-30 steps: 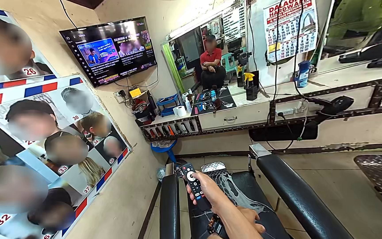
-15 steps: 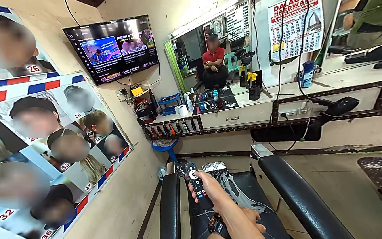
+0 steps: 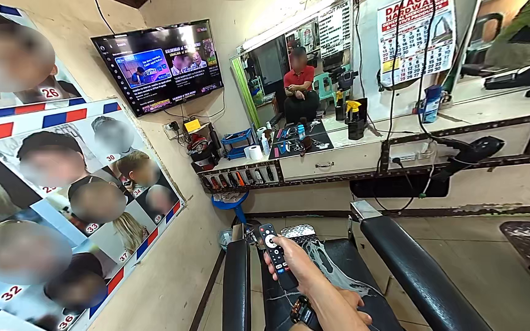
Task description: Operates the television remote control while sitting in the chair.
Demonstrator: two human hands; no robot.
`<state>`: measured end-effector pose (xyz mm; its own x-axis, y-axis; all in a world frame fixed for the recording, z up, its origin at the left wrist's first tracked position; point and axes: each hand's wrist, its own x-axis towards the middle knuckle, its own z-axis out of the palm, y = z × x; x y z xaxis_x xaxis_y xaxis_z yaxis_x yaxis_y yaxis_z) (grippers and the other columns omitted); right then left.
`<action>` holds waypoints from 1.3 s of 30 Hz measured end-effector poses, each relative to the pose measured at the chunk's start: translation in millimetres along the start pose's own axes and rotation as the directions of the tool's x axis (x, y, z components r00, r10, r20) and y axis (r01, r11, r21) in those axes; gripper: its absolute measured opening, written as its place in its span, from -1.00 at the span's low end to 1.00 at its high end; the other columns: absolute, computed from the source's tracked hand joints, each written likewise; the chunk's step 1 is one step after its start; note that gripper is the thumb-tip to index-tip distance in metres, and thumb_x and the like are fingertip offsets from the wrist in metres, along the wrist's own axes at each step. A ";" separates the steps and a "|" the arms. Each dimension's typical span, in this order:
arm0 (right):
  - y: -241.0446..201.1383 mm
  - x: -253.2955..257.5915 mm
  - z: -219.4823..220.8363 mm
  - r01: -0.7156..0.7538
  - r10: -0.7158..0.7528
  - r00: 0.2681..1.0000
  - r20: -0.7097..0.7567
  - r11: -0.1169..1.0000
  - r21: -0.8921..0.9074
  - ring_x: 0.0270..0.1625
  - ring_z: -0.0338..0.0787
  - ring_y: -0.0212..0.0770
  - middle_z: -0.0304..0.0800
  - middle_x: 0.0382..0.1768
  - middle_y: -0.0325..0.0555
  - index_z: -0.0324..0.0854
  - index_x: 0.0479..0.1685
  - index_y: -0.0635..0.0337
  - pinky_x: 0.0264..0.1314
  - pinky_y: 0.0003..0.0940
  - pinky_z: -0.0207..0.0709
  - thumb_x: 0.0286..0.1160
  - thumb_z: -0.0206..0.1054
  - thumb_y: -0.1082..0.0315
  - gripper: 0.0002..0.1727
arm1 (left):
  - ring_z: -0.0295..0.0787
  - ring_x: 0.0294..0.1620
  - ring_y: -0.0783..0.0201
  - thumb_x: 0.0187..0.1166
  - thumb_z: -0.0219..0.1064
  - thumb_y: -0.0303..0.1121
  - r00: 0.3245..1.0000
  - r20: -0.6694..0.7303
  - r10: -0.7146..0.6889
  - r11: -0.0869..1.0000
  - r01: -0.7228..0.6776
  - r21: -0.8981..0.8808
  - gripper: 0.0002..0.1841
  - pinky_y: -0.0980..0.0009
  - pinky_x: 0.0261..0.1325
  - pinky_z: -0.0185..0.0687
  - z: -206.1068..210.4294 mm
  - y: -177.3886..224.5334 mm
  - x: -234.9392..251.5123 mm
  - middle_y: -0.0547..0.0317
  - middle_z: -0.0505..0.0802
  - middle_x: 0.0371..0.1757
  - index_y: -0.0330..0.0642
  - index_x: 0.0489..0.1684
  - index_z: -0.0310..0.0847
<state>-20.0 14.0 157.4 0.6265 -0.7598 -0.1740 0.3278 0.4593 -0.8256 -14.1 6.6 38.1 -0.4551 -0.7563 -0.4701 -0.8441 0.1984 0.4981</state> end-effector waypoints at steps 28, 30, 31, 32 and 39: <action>-0.2 -0.5 -1.7 0.008 -0.007 0.999 0.034 0.999 -0.035 -0.58 0.73 -0.18 0.70 -0.48 -0.01 0.50 0.38 0.20 -0.57 -0.37 0.66 0.94 -0.26 0.10 -0.50 | 0.76 0.38 -0.07 0.76 0.21 -0.04 1.000 -0.008 -0.007 1.000 0.007 0.003 -0.50 -0.08 0.53 0.50 3.8 -8.6 5.0 -0.14 0.84 0.30 -0.20 0.49 0.61; -0.3 -0.9 -1.0 0.004 -0.004 1.000 0.026 1.000 -0.027 -0.59 0.72 -0.18 0.70 -0.50 0.00 0.50 0.36 0.21 -0.59 -0.37 0.64 0.94 -0.28 0.10 -0.49 | 0.75 0.40 -0.08 0.77 0.20 -0.08 1.000 0.004 -0.026 1.000 0.026 -0.004 -0.50 -0.08 0.54 0.49 -1.6 1.7 -2.8 -0.17 0.83 0.31 -0.22 0.51 0.59; -0.3 -1.2 -0.9 0.004 -0.003 1.000 0.029 1.000 -0.026 -0.60 0.72 -0.18 0.69 -0.50 -0.01 0.49 0.34 0.21 -0.59 -0.36 0.65 0.94 -0.28 0.10 -0.49 | 0.74 0.42 -0.10 0.78 0.19 -0.10 0.999 0.013 -0.032 0.999 0.032 -0.010 -0.51 -0.09 0.56 0.47 -4.4 6.9 -6.9 -0.19 0.82 0.33 -0.25 0.53 0.57; -0.6 -1.6 -0.8 0.004 -0.004 0.999 0.032 1.000 -0.027 -0.59 0.72 -0.18 0.69 -0.50 -0.01 0.49 0.34 0.21 -0.59 -0.36 0.65 0.94 -0.29 0.09 -0.49 | 0.73 0.42 -0.11 0.79 0.20 -0.11 0.999 0.012 -0.031 0.999 0.031 -0.010 -0.51 -0.09 0.56 0.47 -5.1 8.4 -7.9 -0.20 0.82 0.33 -0.26 0.52 0.57; 0.1 -0.2 -1.5 0.024 -0.022 0.999 0.048 0.999 -0.044 -0.61 0.71 -0.20 0.68 -0.51 -0.03 0.48 0.37 0.22 -0.62 -0.37 0.64 0.93 -0.25 0.14 -0.53 | 0.74 0.40 -0.14 0.75 0.24 -0.12 0.999 -0.032 0.001 1.000 -0.001 0.012 -0.51 -0.13 0.54 0.47 2.9 -2.8 3.3 -0.21 0.83 0.30 -0.27 0.48 0.61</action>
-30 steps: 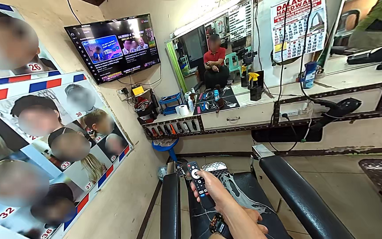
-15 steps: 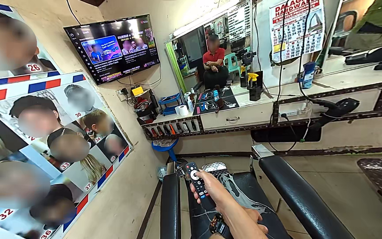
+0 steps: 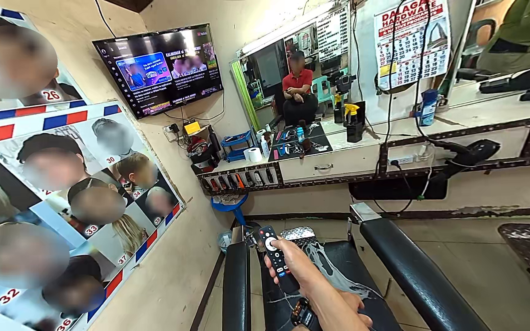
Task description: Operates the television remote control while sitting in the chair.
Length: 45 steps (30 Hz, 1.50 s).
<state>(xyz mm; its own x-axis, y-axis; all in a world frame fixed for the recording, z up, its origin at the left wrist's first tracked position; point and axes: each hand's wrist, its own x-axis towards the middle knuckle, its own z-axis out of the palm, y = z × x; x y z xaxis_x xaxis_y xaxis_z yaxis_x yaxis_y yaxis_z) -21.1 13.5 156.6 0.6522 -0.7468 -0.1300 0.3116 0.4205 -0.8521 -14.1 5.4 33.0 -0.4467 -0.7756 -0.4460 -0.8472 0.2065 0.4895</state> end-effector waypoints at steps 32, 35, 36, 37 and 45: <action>2.6 -0.7 8.0 -0.036 0.034 0.999 -0.015 0.995 -0.096 -0.54 0.77 -0.15 0.75 -0.42 0.01 0.44 0.39 0.21 -0.54 -0.34 0.69 0.94 -0.21 0.16 -0.57 | 0.70 0.43 -0.20 0.81 0.17 -0.14 0.997 0.066 0.037 0.999 -0.039 0.030 -0.51 -0.15 0.55 0.45 -13.4 10.4 -11.5 -0.31 0.78 0.33 -0.35 0.51 0.55; 2.5 0.3 6.7 0.000 -0.001 1.000 -0.007 0.995 -0.096 -0.59 0.74 -0.19 0.71 -0.48 -0.02 0.50 0.32 0.21 -0.58 -0.36 0.68 0.94 -0.12 0.09 -0.57 | 0.71 0.42 -0.19 0.80 0.18 -0.14 0.997 0.060 0.039 0.999 -0.041 0.028 -0.51 -0.16 0.54 0.47 -12.8 10.1 -11.4 -0.30 0.79 0.32 -0.34 0.50 0.56; 2.6 0.8 6.7 0.009 -0.010 1.000 -0.007 0.995 -0.095 -0.60 0.74 -0.19 0.70 -0.49 -0.02 0.51 0.32 0.22 -0.59 -0.36 0.68 0.94 -0.09 0.08 -0.57 | 0.72 0.41 -0.19 0.80 0.18 -0.13 0.998 0.052 0.040 0.999 -0.042 0.025 -0.51 -0.16 0.53 0.48 -11.5 8.8 -10.8 -0.29 0.80 0.32 -0.34 0.50 0.56; 2.7 1.3 6.5 0.014 -0.015 1.000 -0.005 0.995 -0.096 -0.60 0.74 -0.20 0.70 -0.49 -0.02 0.51 0.32 0.22 -0.59 -0.37 0.67 0.93 -0.08 0.09 -0.57 | 0.72 0.41 -0.18 0.80 0.18 -0.13 0.998 0.048 0.042 0.999 -0.043 0.024 -0.50 -0.16 0.53 0.48 -10.6 7.9 -10.1 -0.29 0.80 0.31 -0.34 0.50 0.57; 4.1 2.9 6.1 0.002 -0.001 1.000 0.014 0.996 -0.089 -0.58 0.75 -0.19 0.72 -0.46 -0.01 0.46 0.38 0.24 -0.56 -0.35 0.69 0.93 -0.09 0.17 -0.61 | 0.70 0.43 -0.17 0.81 0.17 -0.12 0.997 0.074 0.029 0.999 -0.032 0.031 -0.50 -0.15 0.55 0.46 -12.4 8.6 -8.3 -0.28 0.79 0.35 -0.32 0.52 0.55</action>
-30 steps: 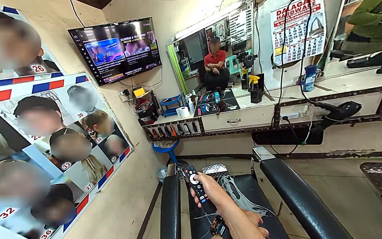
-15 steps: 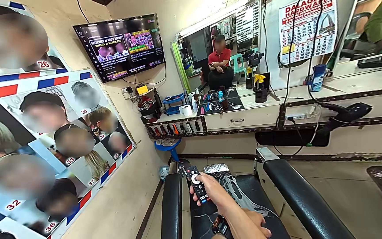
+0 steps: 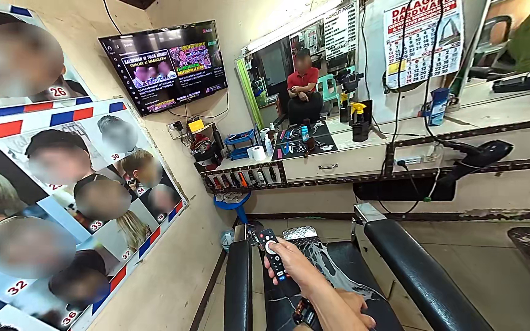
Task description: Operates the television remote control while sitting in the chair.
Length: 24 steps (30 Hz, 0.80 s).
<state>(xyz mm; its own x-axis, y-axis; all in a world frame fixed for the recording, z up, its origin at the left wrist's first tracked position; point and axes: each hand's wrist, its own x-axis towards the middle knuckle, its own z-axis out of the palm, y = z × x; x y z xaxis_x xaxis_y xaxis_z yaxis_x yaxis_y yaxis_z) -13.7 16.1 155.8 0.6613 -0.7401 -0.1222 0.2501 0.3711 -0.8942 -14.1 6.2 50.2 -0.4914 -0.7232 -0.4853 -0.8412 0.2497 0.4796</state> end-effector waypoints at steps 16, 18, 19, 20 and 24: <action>-2.7 -3.1 1.0 -0.010 0.010 1.000 0.007 1.000 -0.015 -0.52 0.77 -0.18 0.73 -0.38 -0.02 0.35 0.43 0.15 -0.50 -0.35 0.71 0.89 -0.12 0.24 -0.66 | 0.65 0.49 -0.22 0.84 0.14 -0.14 0.996 0.054 -0.075 0.997 0.075 0.013 -0.49 -0.18 0.58 0.41 -13.9 21.4 -14.5 -0.33 0.74 0.41 -0.32 0.58 0.49; -2.2 -2.5 0.8 -0.001 0.001 1.000 0.001 1.000 0.013 -0.52 0.78 -0.17 0.74 -0.39 0.00 0.35 0.42 0.17 -0.50 -0.34 0.71 0.90 -0.13 0.24 -0.66 | 0.65 0.49 -0.21 0.84 0.14 -0.14 0.995 0.062 -0.081 0.997 0.080 0.013 -0.49 -0.18 0.58 0.41 -15.4 23.0 -15.4 -0.32 0.74 0.41 -0.32 0.59 0.48; -1.8 -2.2 0.4 0.006 -0.006 1.000 0.002 1.000 0.031 -0.52 0.80 -0.15 0.75 -0.39 0.02 0.34 0.42 0.18 -0.49 -0.33 0.73 0.90 -0.14 0.24 -0.66 | 0.65 0.49 -0.21 0.84 0.14 -0.13 0.995 0.064 -0.078 0.997 0.077 0.012 -0.49 -0.18 0.58 0.41 -14.9 22.2 -14.8 -0.32 0.75 0.40 -0.31 0.60 0.48; -1.7 -2.2 0.2 0.009 -0.009 1.000 0.003 0.999 0.052 -0.52 0.81 -0.12 0.75 -0.41 0.05 0.34 0.43 0.19 -0.49 -0.31 0.74 0.90 -0.15 0.24 -0.65 | 0.66 0.49 -0.21 0.84 0.14 -0.13 0.996 0.062 -0.071 0.997 0.070 0.011 -0.49 -0.18 0.58 0.41 -13.9 20.5 -13.6 -0.32 0.75 0.40 -0.31 0.59 0.48; -3.7 -4.1 0.8 -0.021 0.021 1.000 -0.003 0.997 0.069 -0.58 0.79 -0.11 0.72 -0.49 0.05 0.33 0.41 0.16 -0.55 -0.30 0.72 0.92 -0.18 0.21 -0.65 | 0.66 0.49 -0.22 0.84 0.13 -0.13 0.997 0.057 -0.057 0.998 0.056 0.011 -0.49 -0.18 0.58 0.41 -11.9 17.7 -11.7 -0.32 0.75 0.39 -0.32 0.59 0.49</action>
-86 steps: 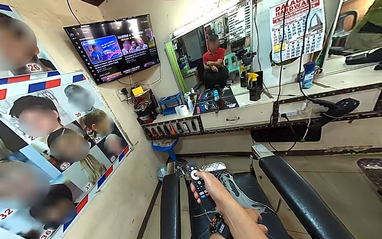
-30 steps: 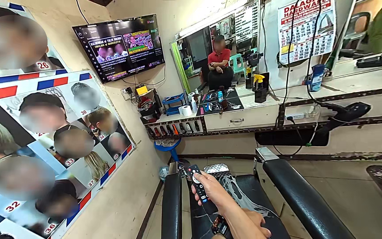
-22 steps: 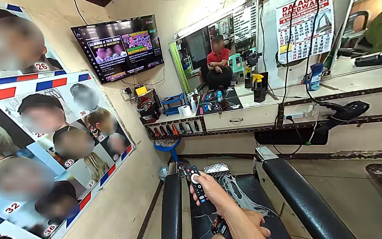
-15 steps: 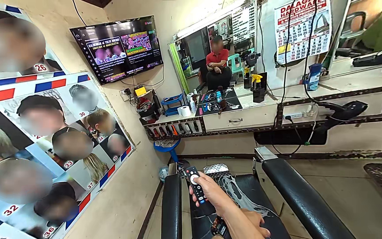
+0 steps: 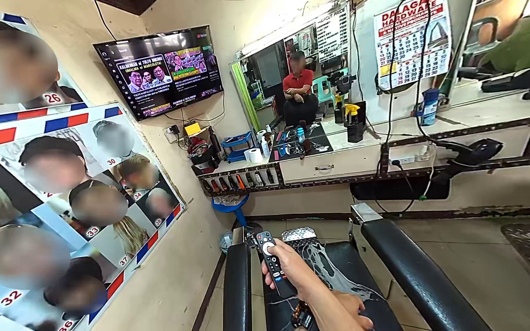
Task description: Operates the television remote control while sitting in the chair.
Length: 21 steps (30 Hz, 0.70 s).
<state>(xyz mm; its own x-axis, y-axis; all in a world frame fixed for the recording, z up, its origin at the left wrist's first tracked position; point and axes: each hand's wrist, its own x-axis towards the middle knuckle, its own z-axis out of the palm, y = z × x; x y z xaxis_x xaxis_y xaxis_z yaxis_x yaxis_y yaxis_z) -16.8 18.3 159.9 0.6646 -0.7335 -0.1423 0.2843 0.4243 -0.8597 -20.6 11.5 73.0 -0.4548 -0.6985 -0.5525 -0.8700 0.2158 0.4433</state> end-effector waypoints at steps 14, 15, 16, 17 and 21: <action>-2.5 -1.3 -0.3 0.033 -0.032 0.998 -0.057 0.999 0.016 -0.61 0.73 -0.14 0.68 -0.53 0.01 0.39 0.49 0.13 -0.59 -0.33 0.67 0.94 -0.17 0.12 -0.57 | 0.66 0.49 -0.21 0.83 0.15 -0.13 1.000 -0.002 -0.019 1.000 0.019 0.000 -0.49 -0.18 0.58 0.41 0.4 2.6 0.0 -0.32 0.76 0.39 -0.31 0.59 0.49; -2.5 -1.4 -0.4 0.034 -0.033 0.998 -0.056 0.999 0.018 -0.61 0.73 -0.15 0.68 -0.53 0.01 0.39 0.49 0.12 -0.59 -0.33 0.67 0.94 -0.18 0.12 -0.57 | 0.66 0.49 -0.21 0.83 0.15 -0.12 1.000 -0.001 -0.020 1.000 0.020 0.001 -0.49 -0.18 0.58 0.41 1.1 1.8 1.1 -0.31 0.76 0.39 -0.30 0.59 0.49; -2.3 -1.2 -0.6 0.030 -0.029 0.998 -0.053 0.999 0.018 -0.61 0.73 -0.15 0.68 -0.53 0.00 0.38 0.49 0.12 -0.59 -0.33 0.67 0.94 -0.19 0.12 -0.57 | 0.66 0.48 -0.21 0.83 0.14 -0.12 1.000 -0.004 -0.017 1.000 0.017 0.001 -0.49 -0.18 0.57 0.42 2.2 0.6 2.3 -0.31 0.76 0.38 -0.30 0.59 0.50; -1.9 -0.7 -0.9 0.025 -0.024 0.998 -0.052 1.000 0.018 -0.61 0.73 -0.15 0.68 -0.53 0.00 0.38 0.50 0.13 -0.59 -0.33 0.67 0.94 -0.20 0.11 -0.56 | 0.67 0.47 -0.20 0.83 0.14 -0.11 1.000 -0.012 -0.016 1.000 0.016 -0.002 -0.49 -0.18 0.56 0.42 3.6 -0.9 3.6 -0.30 0.77 0.37 -0.29 0.58 0.50; 0.2 0.3 -2.0 0.034 -0.033 0.998 -0.048 0.999 0.006 -0.62 0.73 -0.16 0.69 -0.53 0.00 0.44 0.45 0.20 -0.60 -0.33 0.67 0.96 -0.26 0.08 -0.50 | 0.69 0.45 -0.20 0.83 0.15 -0.13 1.000 -0.020 -0.017 1.000 0.017 -0.014 -0.50 -0.18 0.55 0.44 2.7 1.0 2.0 -0.31 0.77 0.36 -0.29 0.57 0.52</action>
<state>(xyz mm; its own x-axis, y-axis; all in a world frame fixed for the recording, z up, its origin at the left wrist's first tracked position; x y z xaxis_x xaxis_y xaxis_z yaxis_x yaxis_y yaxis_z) -18.0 17.0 158.7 0.6206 -0.7721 -0.1371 0.3107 0.4026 -0.8610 -22.8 12.1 70.5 -0.4363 -0.7152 -0.5460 -0.8748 0.1950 0.4436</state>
